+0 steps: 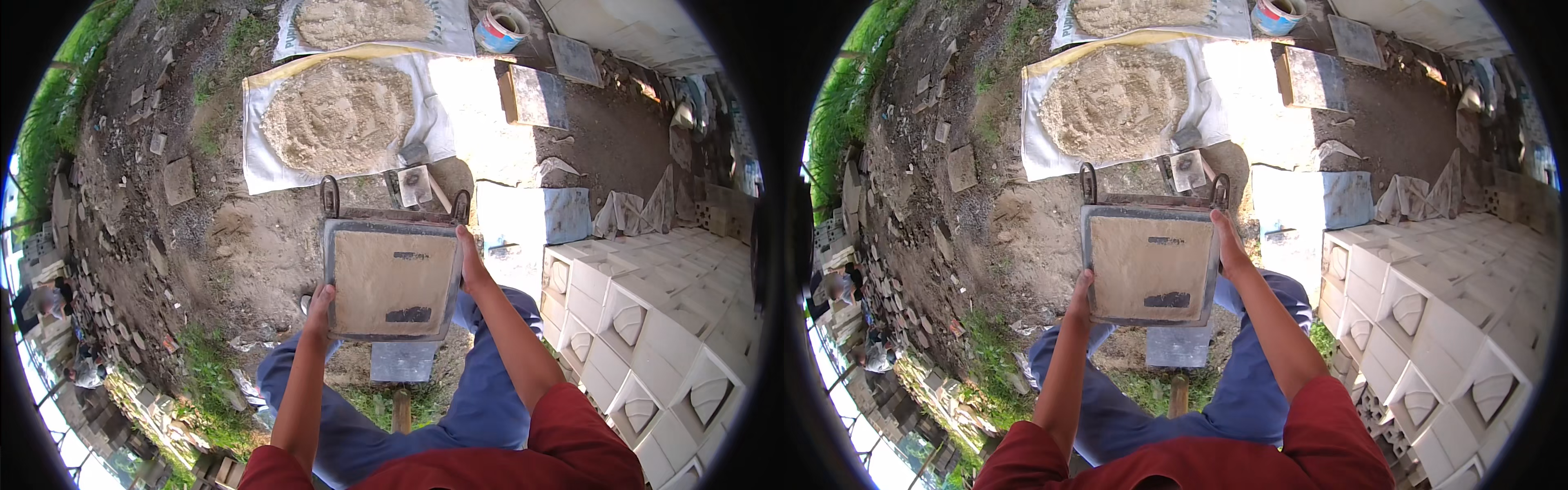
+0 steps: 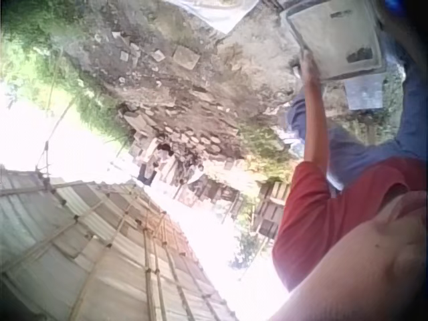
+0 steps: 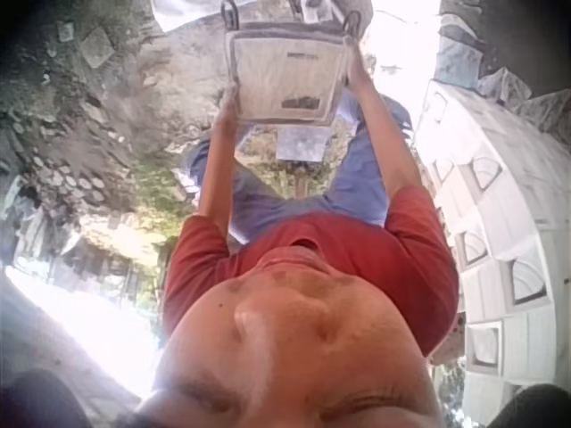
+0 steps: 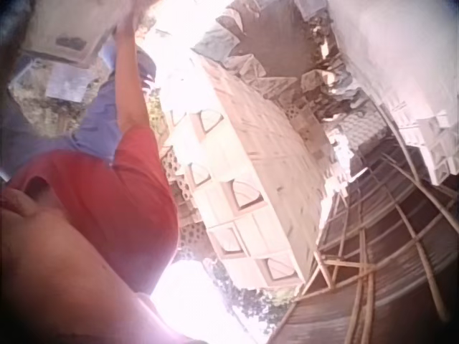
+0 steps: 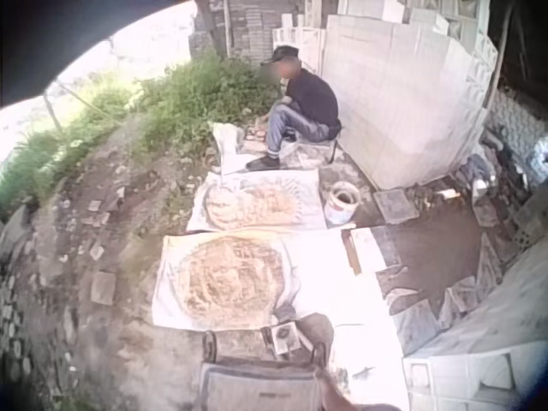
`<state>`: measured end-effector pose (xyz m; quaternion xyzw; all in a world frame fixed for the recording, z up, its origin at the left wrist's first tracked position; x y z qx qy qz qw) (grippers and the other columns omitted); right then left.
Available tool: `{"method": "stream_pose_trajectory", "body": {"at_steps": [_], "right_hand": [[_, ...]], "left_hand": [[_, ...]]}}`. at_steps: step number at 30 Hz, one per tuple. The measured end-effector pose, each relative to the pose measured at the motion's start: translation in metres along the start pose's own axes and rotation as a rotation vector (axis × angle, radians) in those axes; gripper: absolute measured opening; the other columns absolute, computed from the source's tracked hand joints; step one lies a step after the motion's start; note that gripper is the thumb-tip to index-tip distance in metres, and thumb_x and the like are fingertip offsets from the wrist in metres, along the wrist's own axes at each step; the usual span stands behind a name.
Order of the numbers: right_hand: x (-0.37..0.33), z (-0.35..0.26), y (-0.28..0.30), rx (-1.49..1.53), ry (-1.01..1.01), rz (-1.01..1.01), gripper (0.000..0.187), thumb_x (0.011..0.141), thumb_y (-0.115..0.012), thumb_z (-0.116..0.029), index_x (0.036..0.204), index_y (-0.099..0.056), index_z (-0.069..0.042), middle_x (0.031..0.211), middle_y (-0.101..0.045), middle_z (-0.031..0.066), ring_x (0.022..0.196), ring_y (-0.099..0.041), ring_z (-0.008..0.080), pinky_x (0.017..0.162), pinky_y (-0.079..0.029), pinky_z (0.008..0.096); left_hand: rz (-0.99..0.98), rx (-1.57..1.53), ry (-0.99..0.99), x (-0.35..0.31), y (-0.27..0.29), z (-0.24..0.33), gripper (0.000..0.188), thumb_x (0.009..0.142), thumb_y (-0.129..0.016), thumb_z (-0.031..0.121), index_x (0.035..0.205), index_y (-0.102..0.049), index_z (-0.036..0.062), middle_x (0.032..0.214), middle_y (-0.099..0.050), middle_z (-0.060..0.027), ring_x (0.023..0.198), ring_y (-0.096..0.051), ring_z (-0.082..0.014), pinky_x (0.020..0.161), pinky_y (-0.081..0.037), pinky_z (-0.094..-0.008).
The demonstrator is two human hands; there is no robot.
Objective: The person flips over a concrete tile mold and lifts the frame, then uses a small tool to scrape and clean the edges of the resulting concrete block.
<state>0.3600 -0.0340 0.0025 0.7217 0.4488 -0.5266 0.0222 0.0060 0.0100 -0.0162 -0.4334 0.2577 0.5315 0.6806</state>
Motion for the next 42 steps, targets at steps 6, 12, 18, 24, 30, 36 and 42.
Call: {"method": "stream_pose_trajectory", "body": {"at_steps": [6,12,18,24,30,36,42], "right_hand": [[-0.094,-0.032,0.077,0.028,0.116,0.229,0.075,0.097,-0.054,-0.060,0.146,-0.045,-0.004,0.140,-0.056,0.0135,0.121,-0.059,0.0241,0.101,-0.048,0.0400],[-0.182,-0.072,0.108,0.238,0.290,0.267,0.071,0.099,-0.049,-0.058,0.139,-0.053,0.000,0.133,-0.062,0.0192,0.118,-0.063,0.0288,0.104,-0.047,0.0407],[-0.221,-0.105,0.157,0.479,0.335,0.301,0.074,0.099,-0.047,-0.061,0.142,-0.051,-0.001,0.130,-0.063,0.0204,0.115,-0.063,0.0331,0.099,-0.051,0.0460],[-0.270,-0.148,0.182,0.619,0.382,0.335,0.080,0.095,-0.050,-0.066,0.140,-0.051,0.000,0.132,-0.061,0.0212,0.116,-0.062,0.0354,0.099,-0.050,0.0471],[-0.297,-0.200,0.192,0.650,0.469,0.613,0.090,0.085,-0.059,-0.072,0.140,-0.051,0.000,0.129,-0.063,0.0190,0.112,-0.062,0.0327,0.095,-0.051,0.0435],[-0.260,-0.235,0.239,0.684,0.660,0.755,0.060,0.094,-0.058,-0.057,0.124,-0.059,-0.005,0.107,-0.068,0.0103,0.094,-0.066,0.0216,0.082,-0.054,0.0347],[-0.204,-0.296,0.266,0.611,0.627,0.752,0.067,0.093,-0.056,-0.061,0.127,-0.060,-0.003,0.113,-0.068,0.0129,0.100,-0.066,0.0245,0.089,-0.052,0.0370]], "left_hand": [[-0.120,0.265,-0.018,-0.059,-0.116,0.025,0.073,0.090,-0.069,0.055,0.136,-0.052,0.0008,0.124,-0.060,-0.0075,0.117,-0.055,-0.0195,0.103,-0.042,-0.0354],[-0.227,0.365,0.119,-0.076,-0.208,0.044,0.070,0.090,-0.070,0.049,0.138,-0.051,0.0007,0.124,-0.061,-0.0081,0.116,-0.056,-0.0200,0.101,-0.044,-0.0363],[-0.185,0.544,0.201,-0.061,-0.299,0.052,0.090,0.087,-0.073,0.052,0.150,-0.037,-0.0019,0.134,-0.057,-0.0128,0.117,-0.057,-0.0212,0.101,-0.045,-0.0375],[-0.541,0.656,0.137,-0.055,-0.414,0.087,0.091,0.082,-0.073,0.064,0.135,-0.045,-0.0041,0.120,-0.056,-0.0116,0.112,-0.054,-0.0194,0.095,-0.046,-0.0363],[-0.690,0.785,0.124,-0.024,-0.496,0.096,0.093,0.079,-0.072,0.070,0.131,-0.046,-0.0016,0.120,-0.054,-0.0098,0.116,-0.051,-0.0203,0.102,-0.040,-0.0363],[-0.585,0.782,0.272,0.019,-0.556,0.103,0.086,0.086,-0.070,0.057,0.144,-0.042,0.0004,0.133,-0.054,-0.0130,0.125,-0.050,-0.0249,0.108,-0.037,-0.0384],[-0.530,0.766,0.258,0.091,-0.582,0.106,0.074,0.092,-0.065,0.049,0.144,-0.044,0.0004,0.133,-0.055,-0.0125,0.125,-0.050,-0.0238,0.108,-0.037,-0.0370]]}}
Point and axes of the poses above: each hand's wrist, its own x-axis towards the middle knuckle, its own y-axis out of the back of the hand, z = x × y, the point moved 2 cm from there along x, towards the middle knuckle
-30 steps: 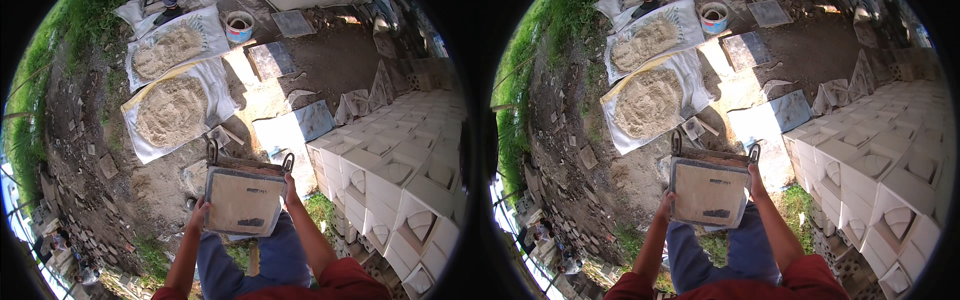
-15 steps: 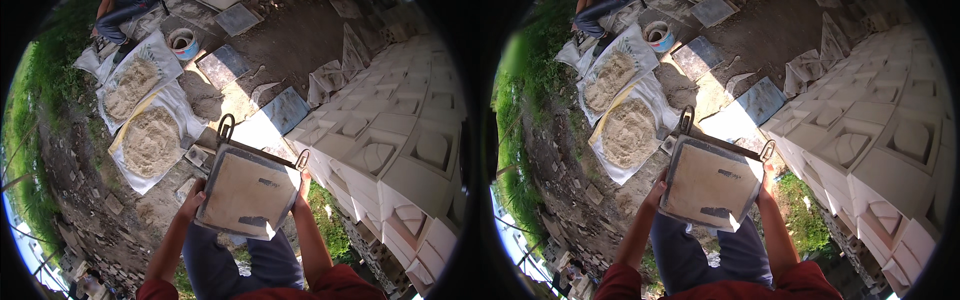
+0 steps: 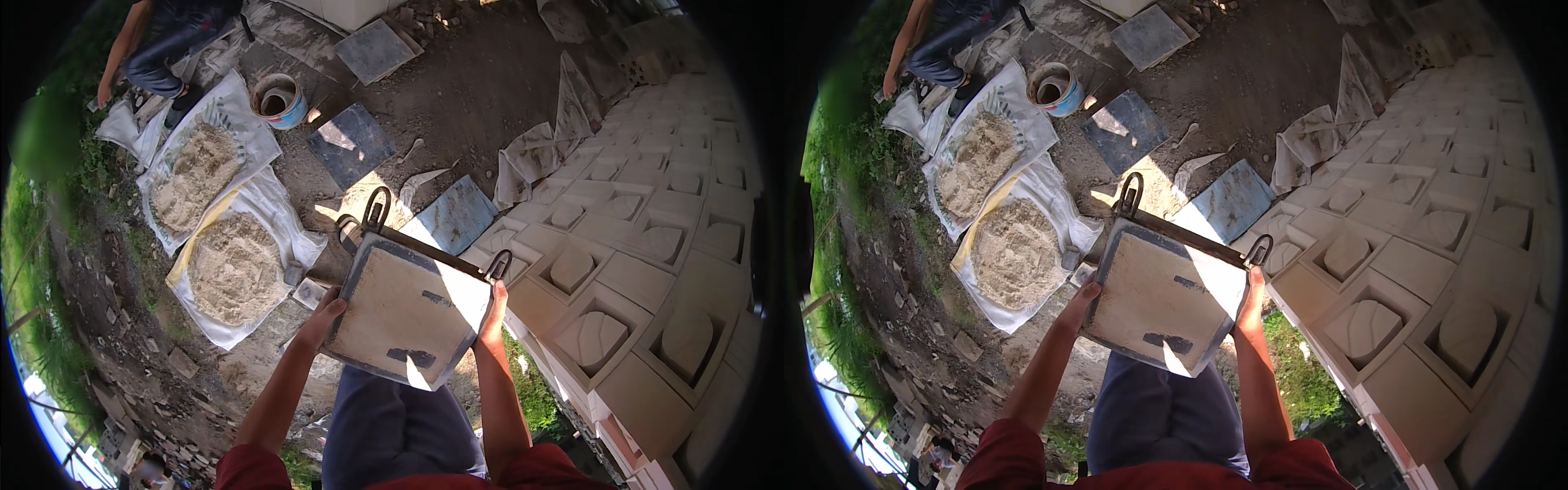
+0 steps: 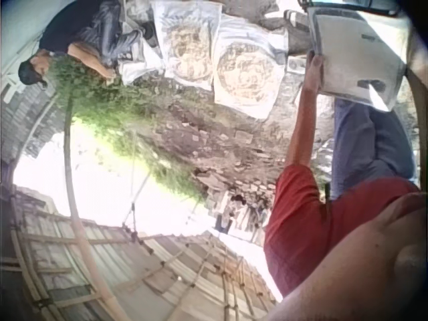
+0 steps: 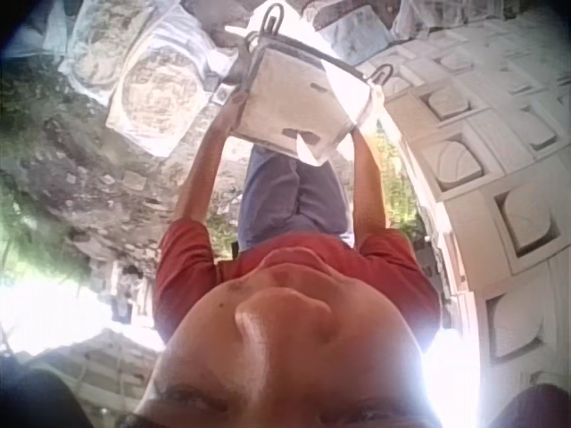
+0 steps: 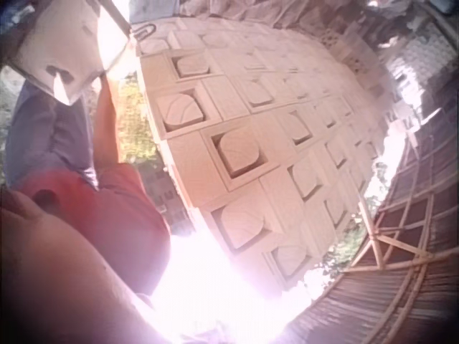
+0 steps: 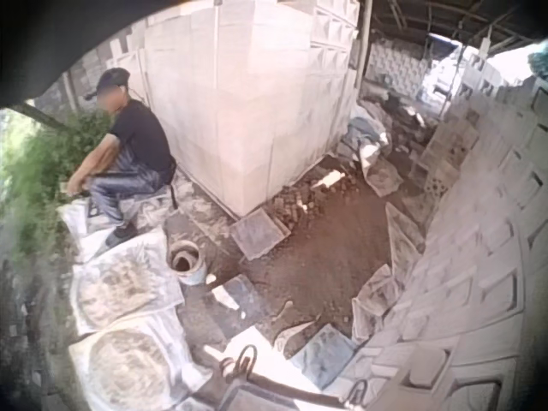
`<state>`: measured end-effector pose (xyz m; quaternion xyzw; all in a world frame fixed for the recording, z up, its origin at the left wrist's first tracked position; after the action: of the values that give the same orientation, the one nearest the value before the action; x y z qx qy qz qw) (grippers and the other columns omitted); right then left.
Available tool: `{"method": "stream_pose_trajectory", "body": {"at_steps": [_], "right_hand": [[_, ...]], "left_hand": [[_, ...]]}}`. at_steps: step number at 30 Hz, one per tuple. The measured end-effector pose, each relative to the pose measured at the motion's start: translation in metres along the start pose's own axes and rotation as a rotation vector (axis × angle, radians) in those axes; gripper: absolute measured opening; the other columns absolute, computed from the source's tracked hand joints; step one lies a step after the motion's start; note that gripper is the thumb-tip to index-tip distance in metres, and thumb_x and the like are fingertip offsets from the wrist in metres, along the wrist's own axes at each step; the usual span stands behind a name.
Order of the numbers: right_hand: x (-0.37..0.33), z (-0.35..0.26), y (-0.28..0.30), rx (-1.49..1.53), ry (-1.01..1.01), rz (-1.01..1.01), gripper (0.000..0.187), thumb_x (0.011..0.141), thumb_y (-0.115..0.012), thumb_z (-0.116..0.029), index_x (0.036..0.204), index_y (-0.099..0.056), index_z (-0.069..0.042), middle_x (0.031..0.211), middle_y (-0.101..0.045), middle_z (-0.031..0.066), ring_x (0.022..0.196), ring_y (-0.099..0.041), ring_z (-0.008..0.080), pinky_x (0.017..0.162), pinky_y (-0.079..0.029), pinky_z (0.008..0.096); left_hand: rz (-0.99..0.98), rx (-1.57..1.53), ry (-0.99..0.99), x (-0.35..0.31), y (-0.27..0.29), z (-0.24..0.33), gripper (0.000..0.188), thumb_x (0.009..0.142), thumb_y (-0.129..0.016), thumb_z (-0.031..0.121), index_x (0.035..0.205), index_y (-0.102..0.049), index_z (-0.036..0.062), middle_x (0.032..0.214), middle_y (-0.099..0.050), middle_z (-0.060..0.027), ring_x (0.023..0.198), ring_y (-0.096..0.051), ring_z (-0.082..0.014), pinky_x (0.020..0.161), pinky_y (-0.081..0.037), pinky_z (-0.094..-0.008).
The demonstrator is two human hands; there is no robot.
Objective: The person flips over a concrete tile mold and lifts the frame, then uses a small tool to scrape and clean the edges of the resulting concrete block.
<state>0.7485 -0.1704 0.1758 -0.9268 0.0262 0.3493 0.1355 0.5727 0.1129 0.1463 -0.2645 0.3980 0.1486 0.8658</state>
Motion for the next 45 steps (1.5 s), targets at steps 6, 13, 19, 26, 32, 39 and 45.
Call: {"method": "stream_pose_trajectory", "body": {"at_steps": [6,13,19,26,32,39,45], "right_hand": [[0.087,-0.021,-0.044,-0.029,-0.217,-0.062,0.073,0.096,-0.054,-0.062,0.137,-0.056,-0.002,0.128,-0.065,0.0152,0.114,-0.064,0.0287,0.098,-0.050,0.0416],[0.189,-0.054,-0.111,-0.145,-0.321,-0.108,0.075,0.095,-0.048,-0.065,0.136,-0.057,-0.004,0.128,-0.065,0.0164,0.113,-0.064,0.0281,0.096,-0.051,0.0406],[0.317,-0.062,-0.088,-0.100,-0.344,-0.088,0.078,0.092,-0.050,-0.067,0.137,-0.056,-0.004,0.126,-0.066,0.0166,0.112,-0.065,0.0283,0.096,-0.051,0.0396],[0.466,-0.081,-0.037,-0.083,-0.259,-0.029,0.075,0.091,-0.052,-0.066,0.131,-0.060,-0.003,0.124,-0.067,0.0158,0.111,-0.065,0.0298,0.099,-0.049,0.0410],[0.568,-0.068,-0.005,-0.069,-0.333,-0.023,0.075,0.090,-0.053,-0.067,0.130,-0.062,-0.005,0.126,-0.067,0.0142,0.113,-0.064,0.0293,0.101,-0.048,0.0417],[0.647,-0.022,0.026,0.038,-0.369,-0.037,0.074,0.088,-0.056,-0.066,0.131,-0.062,-0.006,0.132,-0.065,0.0140,0.120,-0.061,0.0297,0.105,-0.045,0.0438],[0.688,0.002,0.039,0.033,-0.347,-0.016,0.071,0.089,-0.056,-0.065,0.128,-0.063,-0.006,0.128,-0.066,0.0131,0.117,-0.061,0.0298,0.104,-0.046,0.0441]], "left_hand": [[0.068,-0.066,-0.014,0.056,-0.010,0.052,0.065,0.095,-0.063,0.045,0.139,-0.048,-0.0005,0.127,-0.057,-0.0097,0.120,-0.051,-0.0206,0.106,-0.038,-0.0352],[0.097,-0.017,-0.123,0.148,-0.001,0.105,0.056,0.098,-0.059,0.041,0.136,-0.049,0.0005,0.122,-0.057,-0.0095,0.114,-0.052,-0.0190,0.102,-0.039,-0.0345],[0.089,0.054,-0.190,0.263,-0.034,0.131,0.056,0.097,-0.063,0.041,0.133,-0.051,0.0003,0.120,-0.058,-0.0079,0.111,-0.053,-0.0178,0.100,-0.041,-0.0333],[0.085,0.038,0.039,0.447,-0.093,0.122,0.068,0.092,-0.064,0.051,0.136,-0.051,-0.0003,0.126,-0.059,-0.0123,0.115,-0.054,-0.0219,0.103,-0.040,-0.0371],[-0.033,0.044,0.187,0.583,-0.110,0.094,0.082,0.091,-0.056,0.061,0.147,-0.048,0.0019,0.140,-0.057,-0.0182,0.129,-0.053,-0.0289,0.110,-0.037,-0.0397],[-0.053,0.168,0.207,0.670,-0.106,0.091,0.081,0.091,-0.052,0.064,0.146,-0.050,0.0044,0.144,-0.056,-0.0170,0.130,-0.054,-0.0287,0.112,-0.035,-0.0402],[0.036,0.240,0.261,0.689,-0.107,0.083,0.080,0.092,-0.048,0.066,0.146,-0.052,0.0071,0.143,-0.057,-0.0162,0.131,-0.053,-0.0290,0.112,-0.034,-0.0407]]}}
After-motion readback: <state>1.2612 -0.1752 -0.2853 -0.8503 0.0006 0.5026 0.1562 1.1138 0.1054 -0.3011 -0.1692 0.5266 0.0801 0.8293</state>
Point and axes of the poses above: each hand's wrist, its own x-axis towards the middle knuckle, its own y-axis out of the back of the hand, z = x × y, the point moved 2 cm from there along x, towards the middle knuckle
